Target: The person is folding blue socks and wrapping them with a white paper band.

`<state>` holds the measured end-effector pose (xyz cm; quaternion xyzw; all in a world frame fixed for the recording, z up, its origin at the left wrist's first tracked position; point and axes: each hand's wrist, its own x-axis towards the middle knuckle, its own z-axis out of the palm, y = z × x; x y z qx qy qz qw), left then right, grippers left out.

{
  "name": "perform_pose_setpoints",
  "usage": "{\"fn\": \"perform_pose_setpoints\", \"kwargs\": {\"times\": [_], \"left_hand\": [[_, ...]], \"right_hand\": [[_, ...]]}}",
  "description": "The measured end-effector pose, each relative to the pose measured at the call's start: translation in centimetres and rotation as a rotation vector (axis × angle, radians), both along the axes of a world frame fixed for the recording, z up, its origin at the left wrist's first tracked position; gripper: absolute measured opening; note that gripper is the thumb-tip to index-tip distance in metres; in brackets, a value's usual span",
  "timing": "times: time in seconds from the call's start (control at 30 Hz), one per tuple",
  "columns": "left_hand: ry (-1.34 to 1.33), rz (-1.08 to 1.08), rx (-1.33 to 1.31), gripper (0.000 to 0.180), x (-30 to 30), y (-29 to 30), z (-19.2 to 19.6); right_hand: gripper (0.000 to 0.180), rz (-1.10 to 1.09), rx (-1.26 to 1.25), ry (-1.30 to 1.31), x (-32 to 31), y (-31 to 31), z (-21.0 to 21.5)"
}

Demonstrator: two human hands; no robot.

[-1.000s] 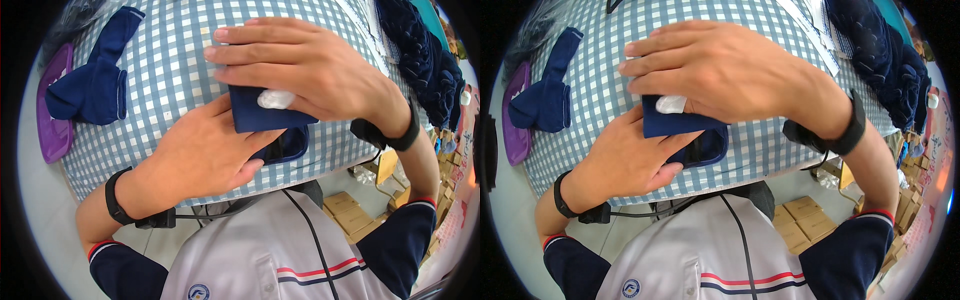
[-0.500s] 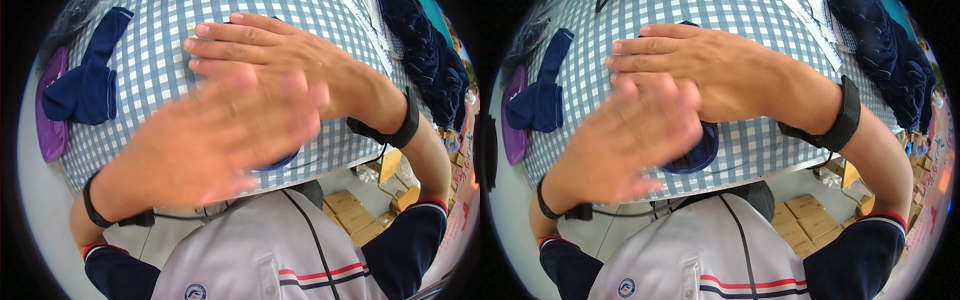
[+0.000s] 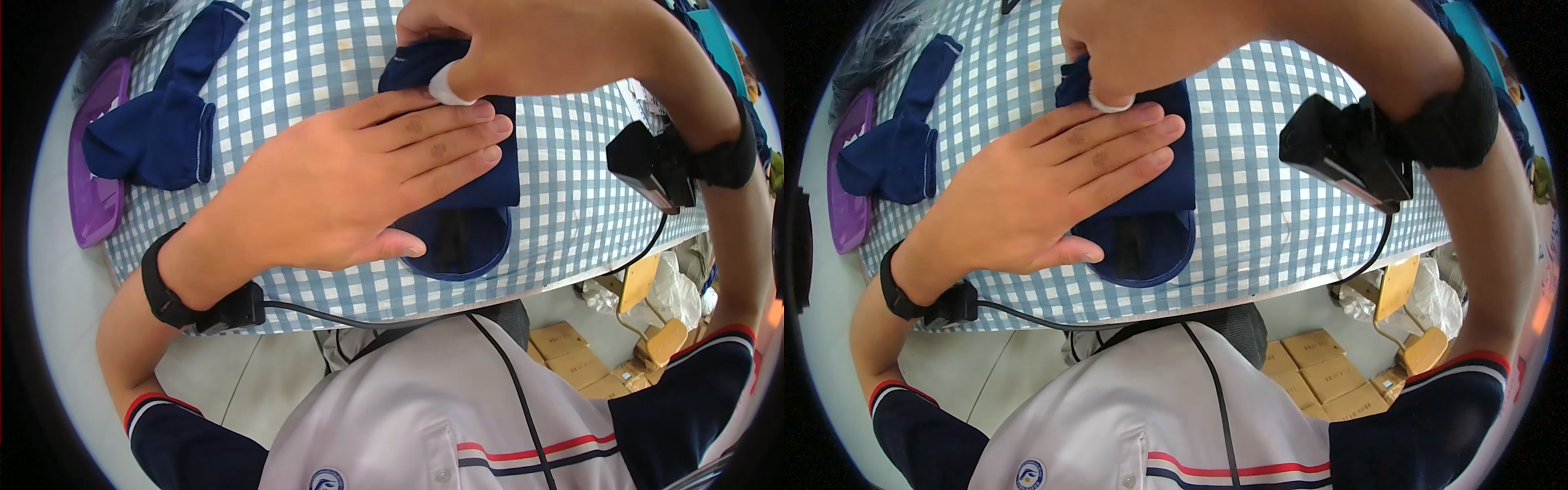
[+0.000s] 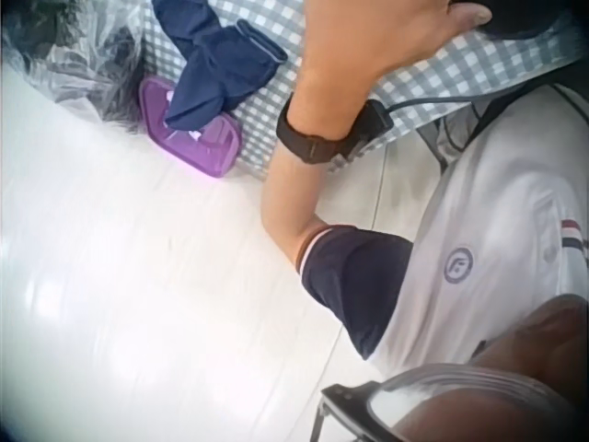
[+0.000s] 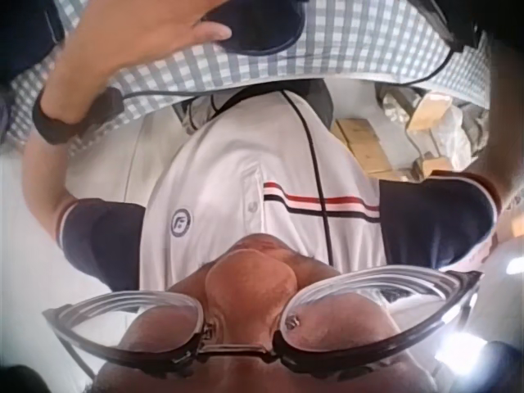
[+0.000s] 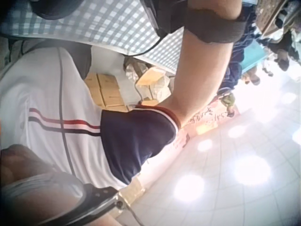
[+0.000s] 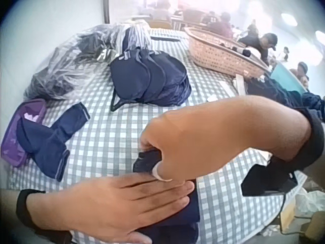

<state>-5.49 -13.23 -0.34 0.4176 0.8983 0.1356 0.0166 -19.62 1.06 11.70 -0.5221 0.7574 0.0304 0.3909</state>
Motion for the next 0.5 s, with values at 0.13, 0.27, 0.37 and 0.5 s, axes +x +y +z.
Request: {"fn": "perform_pose_setpoints", "kwargs": {"times": [0.13,0.27,0.37,0.5], "left_hand": [[-0.027,0.085,0.034,0.091,1.4,0.3,-0.5],[-0.011,0.079,0.034,0.080,2.7,0.4,-1.1],[0.082,0.115,-0.035,0.060,3.6,1.1,-1.4],[0.102,0.071,0.062,0.039,2.9,0.2,-1.5]], "right_hand": [[0.019,0.119,-0.196,0.031,1.0,-1.3,-0.9],[0.032,0.118,-0.269,0.502,4.2,1.0,-6.5],[0.036,0.146,-0.657,0.703,8.1,4.7,-8.1],[0.031,0.059,-0.643,0.692,10.7,5.9,-8.4]]}}
